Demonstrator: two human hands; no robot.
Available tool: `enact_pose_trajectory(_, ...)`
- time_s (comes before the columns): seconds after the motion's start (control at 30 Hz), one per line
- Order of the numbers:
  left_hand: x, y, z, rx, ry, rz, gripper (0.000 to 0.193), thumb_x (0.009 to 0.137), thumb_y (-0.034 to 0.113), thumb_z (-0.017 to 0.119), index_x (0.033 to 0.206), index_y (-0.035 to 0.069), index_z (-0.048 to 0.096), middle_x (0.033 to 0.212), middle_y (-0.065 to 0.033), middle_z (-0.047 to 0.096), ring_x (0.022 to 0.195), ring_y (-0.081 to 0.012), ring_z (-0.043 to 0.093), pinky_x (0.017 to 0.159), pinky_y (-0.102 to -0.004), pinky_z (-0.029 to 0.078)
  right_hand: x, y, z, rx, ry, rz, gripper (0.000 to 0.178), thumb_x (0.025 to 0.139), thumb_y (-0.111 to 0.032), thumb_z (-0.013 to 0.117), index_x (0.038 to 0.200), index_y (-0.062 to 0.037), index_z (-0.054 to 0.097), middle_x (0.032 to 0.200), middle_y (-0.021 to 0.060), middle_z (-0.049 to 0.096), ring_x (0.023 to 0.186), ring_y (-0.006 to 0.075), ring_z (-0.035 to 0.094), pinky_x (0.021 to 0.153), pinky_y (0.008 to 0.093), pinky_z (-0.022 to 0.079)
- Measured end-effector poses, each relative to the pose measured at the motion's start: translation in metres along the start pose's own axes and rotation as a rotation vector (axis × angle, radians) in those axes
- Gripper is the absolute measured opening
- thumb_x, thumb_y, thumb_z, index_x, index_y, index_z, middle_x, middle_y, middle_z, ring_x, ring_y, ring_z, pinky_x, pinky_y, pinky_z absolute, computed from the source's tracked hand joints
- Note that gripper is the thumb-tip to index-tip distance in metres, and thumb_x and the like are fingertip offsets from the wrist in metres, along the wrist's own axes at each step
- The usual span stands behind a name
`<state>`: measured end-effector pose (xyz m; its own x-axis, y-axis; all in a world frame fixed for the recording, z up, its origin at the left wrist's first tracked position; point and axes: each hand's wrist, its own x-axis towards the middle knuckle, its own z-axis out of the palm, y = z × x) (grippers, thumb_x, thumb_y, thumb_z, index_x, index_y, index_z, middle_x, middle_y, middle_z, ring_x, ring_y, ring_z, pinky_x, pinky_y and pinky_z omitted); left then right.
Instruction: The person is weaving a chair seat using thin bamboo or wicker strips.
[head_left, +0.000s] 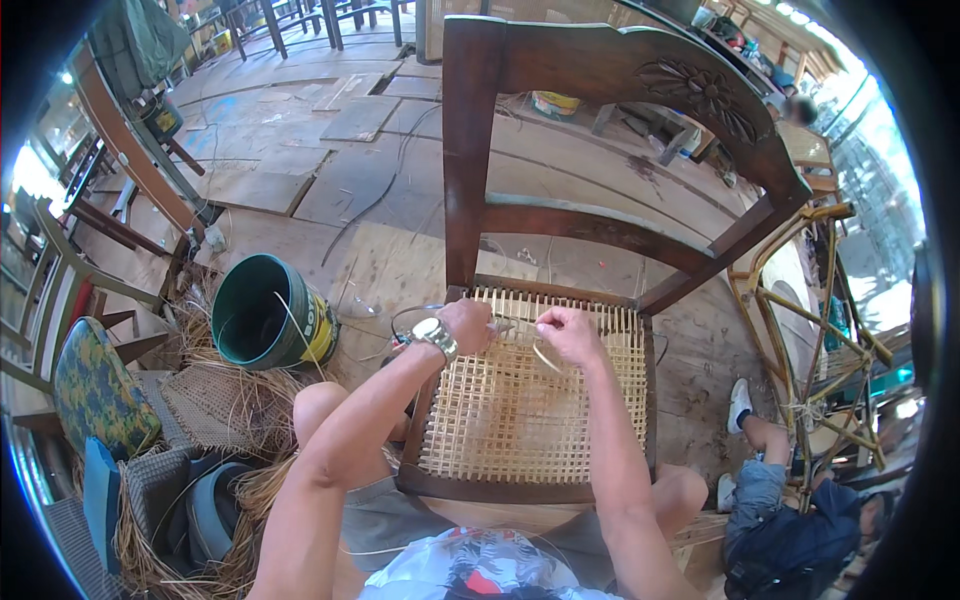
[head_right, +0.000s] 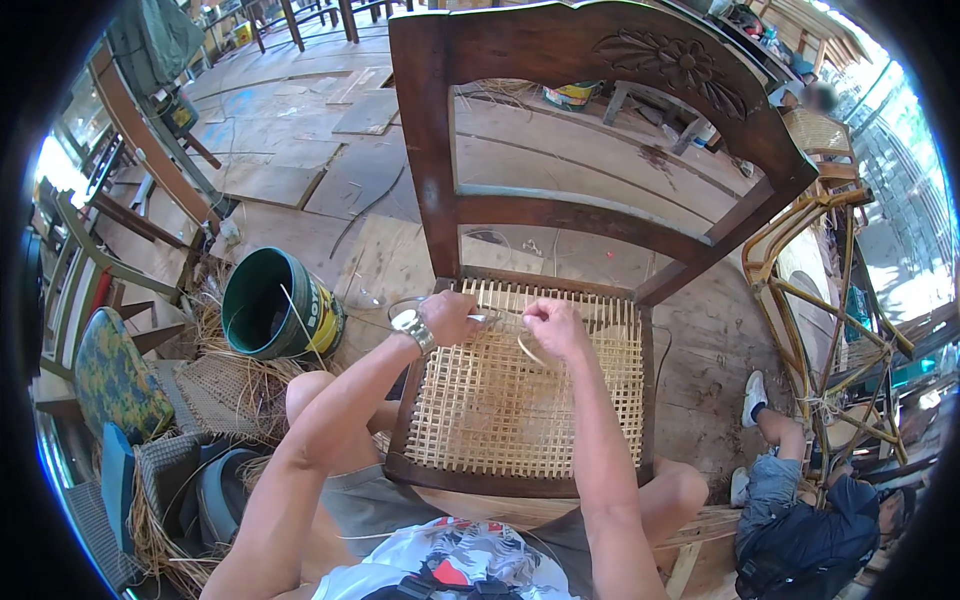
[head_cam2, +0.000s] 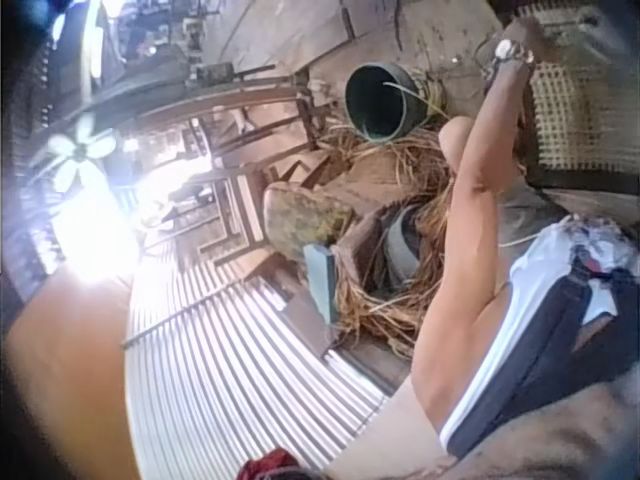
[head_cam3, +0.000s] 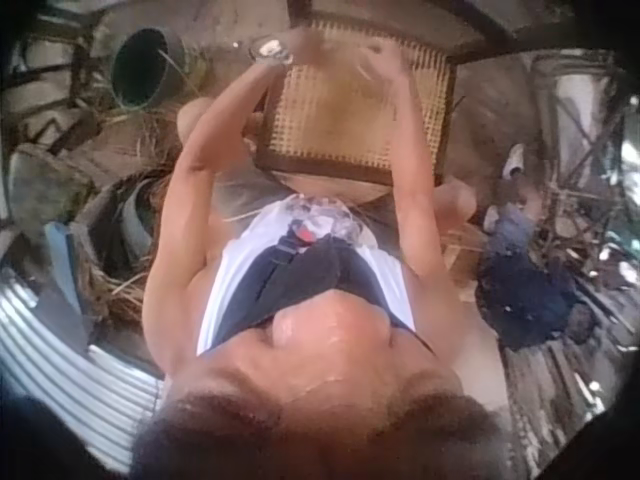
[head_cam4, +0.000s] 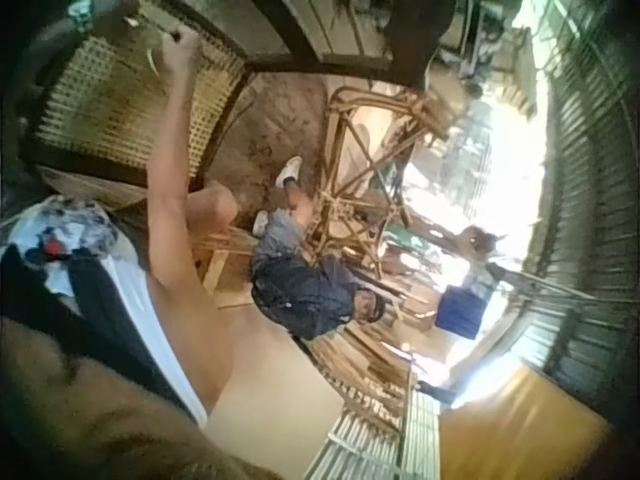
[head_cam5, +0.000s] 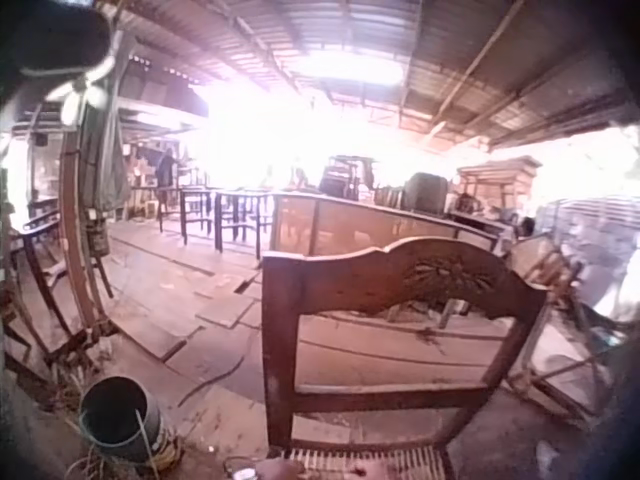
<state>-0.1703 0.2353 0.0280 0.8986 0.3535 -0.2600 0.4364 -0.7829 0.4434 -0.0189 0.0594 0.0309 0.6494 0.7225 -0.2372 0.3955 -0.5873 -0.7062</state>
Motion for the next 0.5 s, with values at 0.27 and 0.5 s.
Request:
enact_pose_trajectory(0.27, -0.023, 0.017, 0.009, -0.098, 0.124, -0.087, 0.025, 0.091, 0.027, 0.066, 0.098, 0.003, 0.067, 0.097, -0.0213, 0.072, 0.092, -0.0375, 0.071, 0.078, -0.0483, 0.056, -0.009, -0.003, -0.012, -0.078, -0.008, -0.021, 0.017, 0.080, -0.019, 0.070, 0.087, -0.0048, 0.075, 0.084, 0.0096, 0.073, 0.077, 0.0168, 0.068, 0.073, 0.0322, 0.053)
enact_pose_trajectory(0.5, -0.024, 0.019, 0.013, -0.073, 0.149, -0.081, 0.025, 0.093, 0.027, 0.065, 0.100, 0.003, 0.065, 0.098, -0.0204, 0.071, 0.092, -0.0378, 0.071, 0.078, -0.0491, 0.056, -0.013, 0.013, -0.006, -0.014, 0.107, -0.083, 0.017, 0.081, -0.018, 0.068, 0.085, -0.0028, 0.073, 0.081, 0.0097, 0.072, 0.072, 0.0176, 0.067, 0.071, 0.0321, 0.053)
